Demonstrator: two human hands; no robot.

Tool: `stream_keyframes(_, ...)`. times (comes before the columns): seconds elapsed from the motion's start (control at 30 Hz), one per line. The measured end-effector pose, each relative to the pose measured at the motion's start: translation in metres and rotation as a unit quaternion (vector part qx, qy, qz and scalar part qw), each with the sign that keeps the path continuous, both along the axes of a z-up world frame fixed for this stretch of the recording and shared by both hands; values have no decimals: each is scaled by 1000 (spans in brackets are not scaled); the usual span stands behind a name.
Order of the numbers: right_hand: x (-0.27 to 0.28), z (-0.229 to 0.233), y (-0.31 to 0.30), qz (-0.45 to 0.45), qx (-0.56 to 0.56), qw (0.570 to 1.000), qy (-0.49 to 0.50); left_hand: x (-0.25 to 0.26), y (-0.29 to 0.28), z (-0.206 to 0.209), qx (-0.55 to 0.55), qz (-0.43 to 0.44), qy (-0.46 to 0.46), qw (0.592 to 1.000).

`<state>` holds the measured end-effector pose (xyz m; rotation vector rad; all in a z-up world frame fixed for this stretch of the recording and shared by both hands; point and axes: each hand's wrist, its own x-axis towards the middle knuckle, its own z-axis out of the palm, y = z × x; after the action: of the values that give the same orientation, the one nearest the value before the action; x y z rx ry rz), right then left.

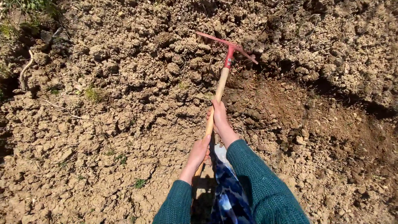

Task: The person uses a rake to level and smooth an area of dug soil in a garden, pulling the tines through the dirt and occasionally picking out small debris by hand.

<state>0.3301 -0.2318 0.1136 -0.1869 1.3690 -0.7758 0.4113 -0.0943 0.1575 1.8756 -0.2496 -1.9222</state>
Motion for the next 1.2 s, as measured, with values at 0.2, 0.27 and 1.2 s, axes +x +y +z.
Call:
stream_keyframes(0.2, 16, -32, -23, 29, 6, 998, 60, 13, -33, -6, 16, -20, -41, 999)
stream_keyframes(0.27, 19, -55, -27, 54, -7, 994, 99, 16, -44, -6, 20, -45, -69, 996)
stream_keyframes(1.2, 52, -85, -72, 252, 69, 885, 385, 17, 3, -142, 53, -2, 0, 999)
